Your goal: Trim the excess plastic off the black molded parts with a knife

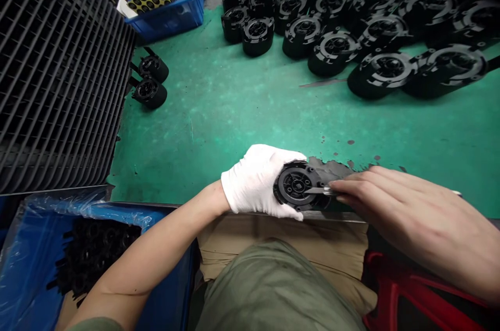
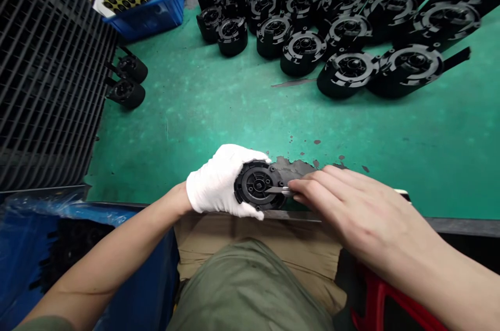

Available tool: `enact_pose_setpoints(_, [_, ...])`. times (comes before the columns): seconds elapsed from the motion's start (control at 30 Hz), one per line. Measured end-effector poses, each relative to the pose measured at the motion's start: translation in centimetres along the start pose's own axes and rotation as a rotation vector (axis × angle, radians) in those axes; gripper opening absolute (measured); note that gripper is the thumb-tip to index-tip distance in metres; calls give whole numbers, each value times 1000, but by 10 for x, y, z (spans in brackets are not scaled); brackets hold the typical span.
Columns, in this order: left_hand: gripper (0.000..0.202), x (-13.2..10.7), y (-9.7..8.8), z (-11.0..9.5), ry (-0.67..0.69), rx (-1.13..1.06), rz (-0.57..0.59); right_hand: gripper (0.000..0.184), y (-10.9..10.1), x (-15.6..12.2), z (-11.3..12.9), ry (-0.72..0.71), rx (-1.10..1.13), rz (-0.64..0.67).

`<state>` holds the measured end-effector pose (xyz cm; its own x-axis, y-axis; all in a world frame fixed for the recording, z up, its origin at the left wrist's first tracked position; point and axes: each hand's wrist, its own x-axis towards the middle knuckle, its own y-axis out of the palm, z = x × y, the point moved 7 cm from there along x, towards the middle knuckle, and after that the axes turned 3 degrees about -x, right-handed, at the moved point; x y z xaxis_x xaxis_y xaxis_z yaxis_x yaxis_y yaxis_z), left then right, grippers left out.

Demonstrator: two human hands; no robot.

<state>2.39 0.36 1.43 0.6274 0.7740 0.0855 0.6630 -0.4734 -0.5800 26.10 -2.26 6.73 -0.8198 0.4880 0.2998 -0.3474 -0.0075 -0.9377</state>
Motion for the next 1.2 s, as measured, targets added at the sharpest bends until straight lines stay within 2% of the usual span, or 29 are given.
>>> enact_pose_setpoints(0.17, [91, 0, 1, 0, 16, -1, -6, 18, -1, -16, -17, 150, 5, -28])
enact_pose_setpoints(0.33, [94, -2, 2, 3, 5, 23, -21, 16, -6, -4, -2, 96, -44, -60])
enact_pose_setpoints(0.5, [98, -3, 1, 0, 22, 31, -23, 32, -6, 12, 13, -32, -152, -34])
enact_pose_setpoints(0.6, [92, -1, 1, -1, 15, 23, -14, 45, -1, 3, 11, -59, -213, -25])
enact_pose_setpoints(0.83, [95, 1, 0, -1, 13, -9, -17, 57, 9, -12, 5, -42, -176, 30])
enact_pose_setpoints(0.9, [94, 1, 0, -1, 3, -15, -11, 52, 6, -8, 5, -53, -174, 25])
enact_pose_setpoints(1.07, [83, 1, -2, -4, -9, 6, -2, 20, -7, -1, 0, 0, -52, -15])
enact_pose_setpoints(1.2, [83, 1, -2, -7, -7, -1, 4, 24, -8, 1, 1, -1, -84, -12])
